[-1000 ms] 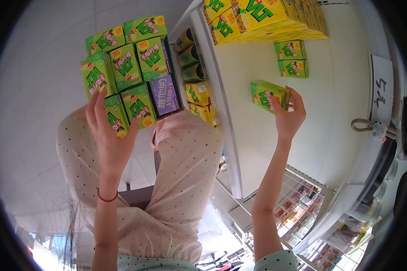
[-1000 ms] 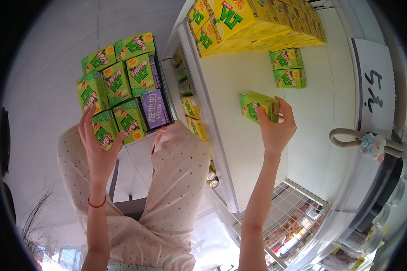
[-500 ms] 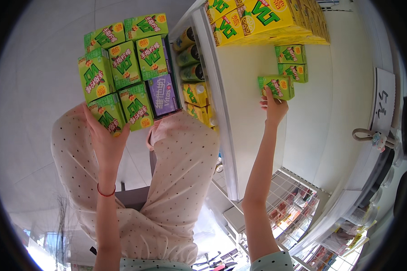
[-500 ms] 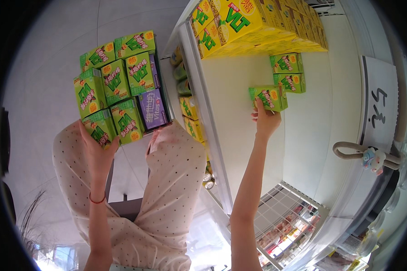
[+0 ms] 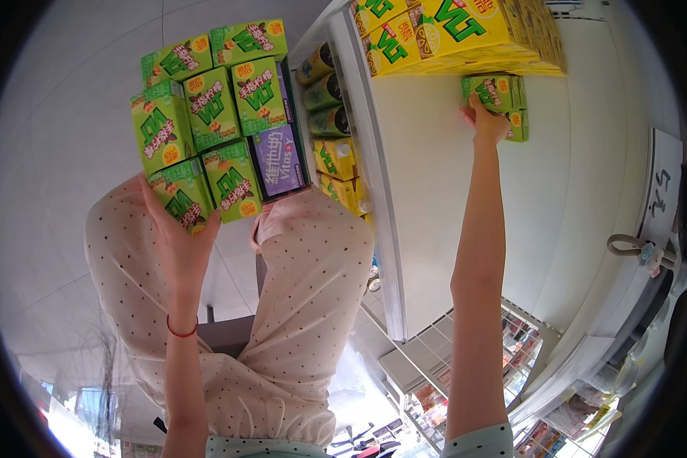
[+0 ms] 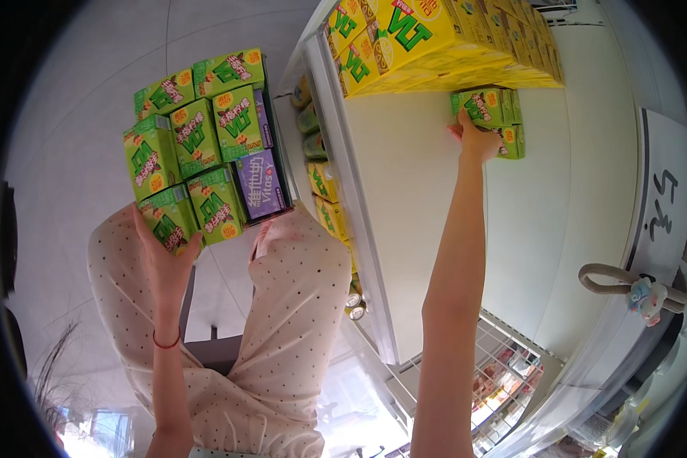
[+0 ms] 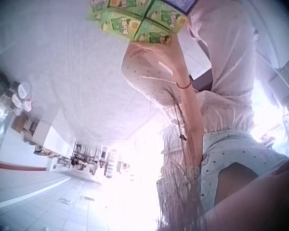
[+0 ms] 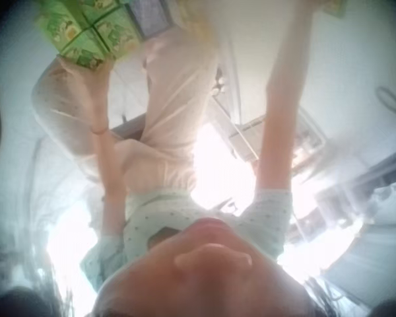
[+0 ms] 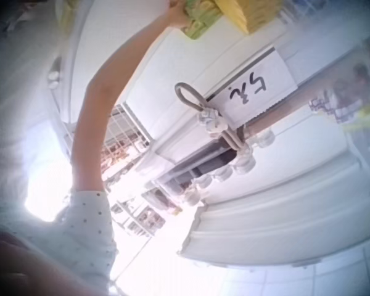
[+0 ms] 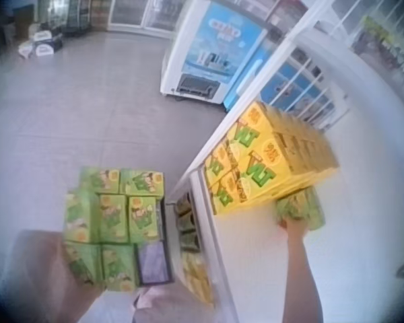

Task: The person sits on the floor and arranges yellow and green juice boxes onto a low shelf. They pick up boxes from a stack on their lap and place them one by one into neat rows on the shelf.

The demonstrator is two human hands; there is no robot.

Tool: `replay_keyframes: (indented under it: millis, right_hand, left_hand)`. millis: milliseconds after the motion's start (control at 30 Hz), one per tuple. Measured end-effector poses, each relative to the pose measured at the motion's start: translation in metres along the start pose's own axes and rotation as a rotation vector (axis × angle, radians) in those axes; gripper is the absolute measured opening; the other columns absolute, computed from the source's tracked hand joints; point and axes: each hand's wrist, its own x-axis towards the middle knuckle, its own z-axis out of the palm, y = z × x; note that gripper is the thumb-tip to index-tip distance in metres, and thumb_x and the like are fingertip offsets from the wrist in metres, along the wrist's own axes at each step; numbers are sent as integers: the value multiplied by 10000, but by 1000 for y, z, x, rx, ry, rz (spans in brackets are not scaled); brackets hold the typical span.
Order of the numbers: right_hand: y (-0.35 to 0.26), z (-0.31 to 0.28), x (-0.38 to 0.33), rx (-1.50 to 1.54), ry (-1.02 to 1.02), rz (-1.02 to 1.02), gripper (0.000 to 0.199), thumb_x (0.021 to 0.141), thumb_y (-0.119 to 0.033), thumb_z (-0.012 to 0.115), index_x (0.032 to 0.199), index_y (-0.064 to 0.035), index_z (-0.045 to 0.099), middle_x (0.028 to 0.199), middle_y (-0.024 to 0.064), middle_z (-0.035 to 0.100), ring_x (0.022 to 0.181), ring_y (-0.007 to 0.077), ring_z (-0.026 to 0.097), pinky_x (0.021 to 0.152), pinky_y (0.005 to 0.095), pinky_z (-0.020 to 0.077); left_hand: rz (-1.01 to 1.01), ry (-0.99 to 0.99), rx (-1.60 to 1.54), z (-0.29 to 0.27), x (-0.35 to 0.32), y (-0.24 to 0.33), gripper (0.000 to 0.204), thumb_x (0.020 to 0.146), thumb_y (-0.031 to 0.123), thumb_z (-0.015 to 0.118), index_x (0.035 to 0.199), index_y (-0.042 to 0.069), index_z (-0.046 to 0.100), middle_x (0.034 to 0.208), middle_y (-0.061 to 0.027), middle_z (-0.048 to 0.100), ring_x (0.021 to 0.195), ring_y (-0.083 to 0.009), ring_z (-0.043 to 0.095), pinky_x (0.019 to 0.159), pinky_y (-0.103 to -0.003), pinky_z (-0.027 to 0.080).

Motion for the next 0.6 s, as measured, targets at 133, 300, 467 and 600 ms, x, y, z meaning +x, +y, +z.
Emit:
replay_keyframes:
  millis: [133,300,467,600]
  right_hand:
    - [-3,10,2,-64,23,-8,235,775,-52,766,787,139,629,702,183,681,523,230,670,465,312,596]
    - [3,-7,14,-104,-68,3,248,791,-111,760,810,113,655,727,178,690,541,214,678,476,283,588]
    - [-19,-34,-45,-219,-240,-35,319,852,-160,698,1092,41,640,870,126,713,694,169,694,582,263,557]
    - [-47,-57,-163,-4,-227,-247,211,906,-88,591,1085,6,655,873,80,698,731,140,667,596,244,504]
  left_hand:
    - [-23,11,-35,-2,-2,3,1052,708,65,768,1495,33,72,1387,-229,387,1202,-364,509,918,-416,483]
    - [33,20,-14,-5,-5,3,981,701,49,754,1483,23,163,1297,-203,492,1123,-305,561,896,-384,492]
    - [52,16,-66,-24,-15,9,904,669,18,753,1450,20,300,1196,-169,577,1033,-250,611,847,-338,514]
    - [157,-11,-178,-33,-36,19,937,648,66,770,1444,0,279,1146,-173,611,947,-260,659,795,-345,536]
